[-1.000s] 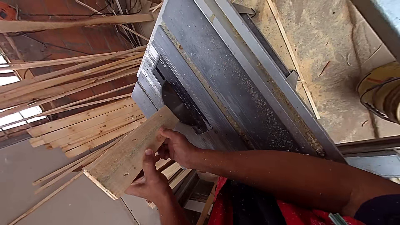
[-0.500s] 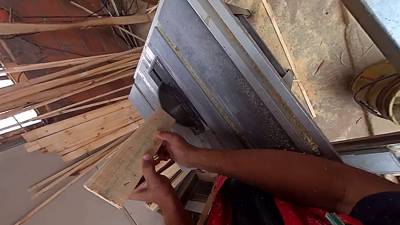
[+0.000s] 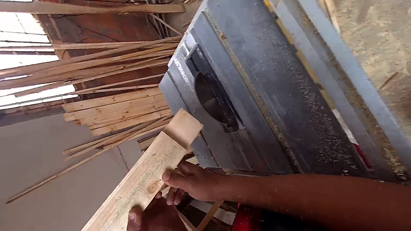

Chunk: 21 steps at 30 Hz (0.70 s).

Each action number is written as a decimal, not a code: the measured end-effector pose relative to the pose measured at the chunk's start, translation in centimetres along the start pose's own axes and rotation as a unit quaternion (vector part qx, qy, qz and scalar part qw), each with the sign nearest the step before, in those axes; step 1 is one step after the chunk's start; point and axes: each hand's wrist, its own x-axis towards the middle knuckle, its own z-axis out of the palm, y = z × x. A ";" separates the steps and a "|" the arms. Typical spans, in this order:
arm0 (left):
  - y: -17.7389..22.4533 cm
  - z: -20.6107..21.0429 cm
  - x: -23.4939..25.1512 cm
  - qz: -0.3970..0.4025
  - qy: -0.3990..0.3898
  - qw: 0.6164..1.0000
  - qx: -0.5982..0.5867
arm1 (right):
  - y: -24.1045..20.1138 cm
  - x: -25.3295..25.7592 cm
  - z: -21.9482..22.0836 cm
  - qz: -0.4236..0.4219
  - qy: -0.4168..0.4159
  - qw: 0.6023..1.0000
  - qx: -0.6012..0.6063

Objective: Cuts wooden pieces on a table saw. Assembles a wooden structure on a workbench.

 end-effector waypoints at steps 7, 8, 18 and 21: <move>-3.3 -2.4 -0.8 -0.138 -0.065 0.972 -0.177 | 1.5 -0.4 -0.3 0.023 0.034 0.995 -0.089; -3.7 -2.4 -0.9 -0.148 -0.065 0.969 -0.188 | 1.6 -0.4 -0.5 0.024 0.037 0.994 -0.097; -3.8 -1.1 -1.1 -0.105 -0.053 0.979 -0.165 | -0.1 -0.4 -1.4 0.042 0.056 0.994 -0.086; -3.1 -0.5 -1.3 -0.054 -0.032 0.994 -0.084 | 0.2 0.0 -2.3 0.076 0.052 0.994 -0.063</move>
